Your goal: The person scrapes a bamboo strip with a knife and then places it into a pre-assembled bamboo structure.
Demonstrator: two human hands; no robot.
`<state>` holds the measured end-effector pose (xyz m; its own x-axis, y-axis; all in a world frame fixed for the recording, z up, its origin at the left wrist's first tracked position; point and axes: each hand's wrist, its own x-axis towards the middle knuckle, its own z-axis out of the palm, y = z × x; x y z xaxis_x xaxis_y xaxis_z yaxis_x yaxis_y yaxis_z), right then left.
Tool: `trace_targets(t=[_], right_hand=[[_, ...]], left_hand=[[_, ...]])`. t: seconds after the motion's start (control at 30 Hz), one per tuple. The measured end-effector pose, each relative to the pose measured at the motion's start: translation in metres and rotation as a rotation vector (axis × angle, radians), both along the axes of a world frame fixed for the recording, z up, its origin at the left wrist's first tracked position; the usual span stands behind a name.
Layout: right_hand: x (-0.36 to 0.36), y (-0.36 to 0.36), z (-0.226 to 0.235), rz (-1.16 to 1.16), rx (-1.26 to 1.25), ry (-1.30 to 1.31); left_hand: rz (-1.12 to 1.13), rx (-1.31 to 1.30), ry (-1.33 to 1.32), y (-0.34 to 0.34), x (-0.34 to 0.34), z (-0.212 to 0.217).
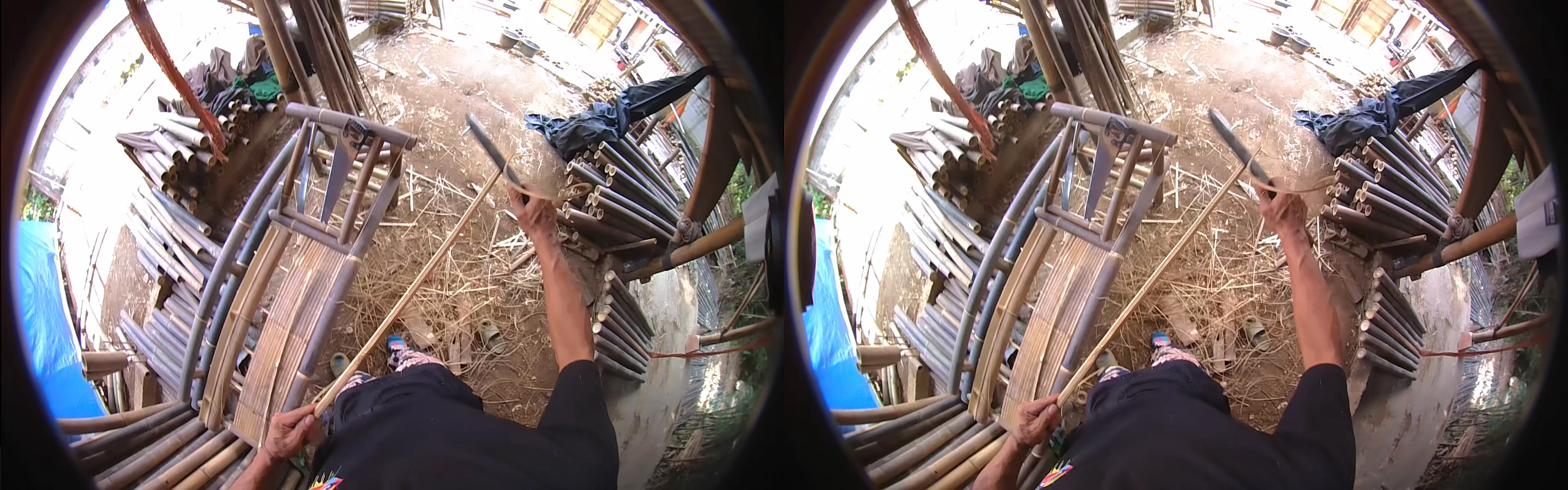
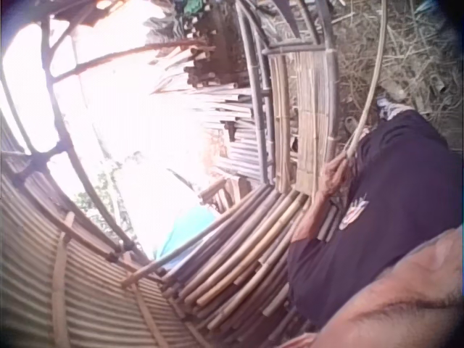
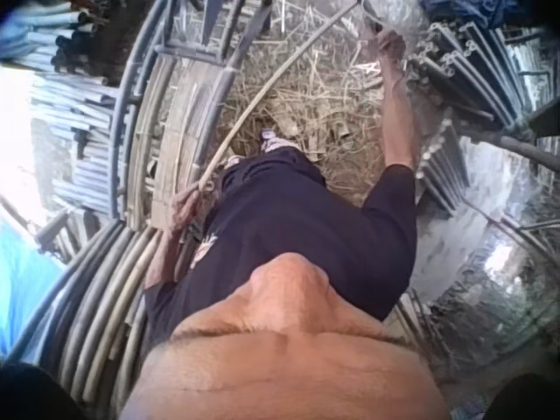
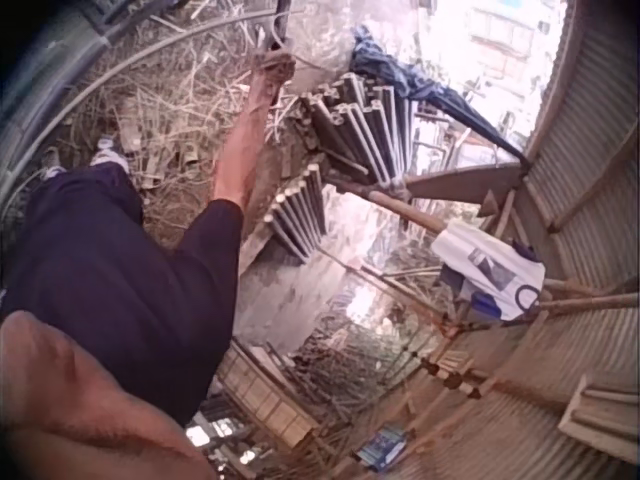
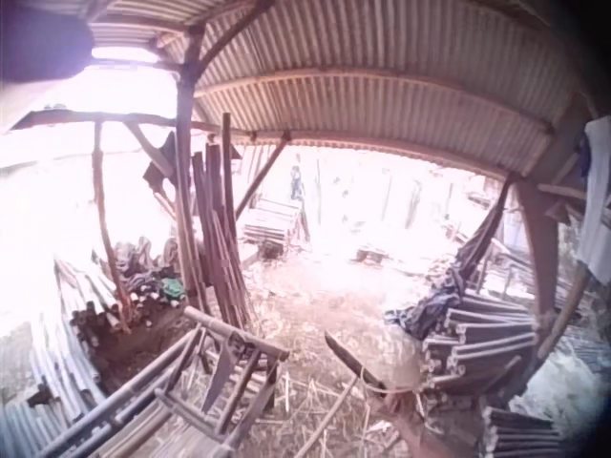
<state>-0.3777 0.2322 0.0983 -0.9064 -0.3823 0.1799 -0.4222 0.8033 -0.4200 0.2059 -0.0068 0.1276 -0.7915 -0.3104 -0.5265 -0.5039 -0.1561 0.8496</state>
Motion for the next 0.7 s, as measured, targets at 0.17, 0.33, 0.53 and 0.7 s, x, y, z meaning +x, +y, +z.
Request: trace_targets(t=[0.17, 0.33, 0.53, 0.7], right_hand=[[-0.168, 0.112, -0.028, -0.860, -0.051, 0.150], [-0.028, -0.036, -0.082, -0.198, -0.494, -0.859], [0.123, -0.104, -0.189, -0.101, -0.332, -1.410], [0.191, -0.152, -0.190, -0.135, -0.494, -1.503]], left_hand=[[-0.092, -0.179, -0.054, -0.047, 0.051, -0.018], [0.361, -1.035, 0.234, -0.102, -0.045, -0.043], [0.710, -0.877, 0.094, -0.179, -0.112, -0.051], [1.074, -0.352, 0.364, -0.169, -0.136, -0.083]])
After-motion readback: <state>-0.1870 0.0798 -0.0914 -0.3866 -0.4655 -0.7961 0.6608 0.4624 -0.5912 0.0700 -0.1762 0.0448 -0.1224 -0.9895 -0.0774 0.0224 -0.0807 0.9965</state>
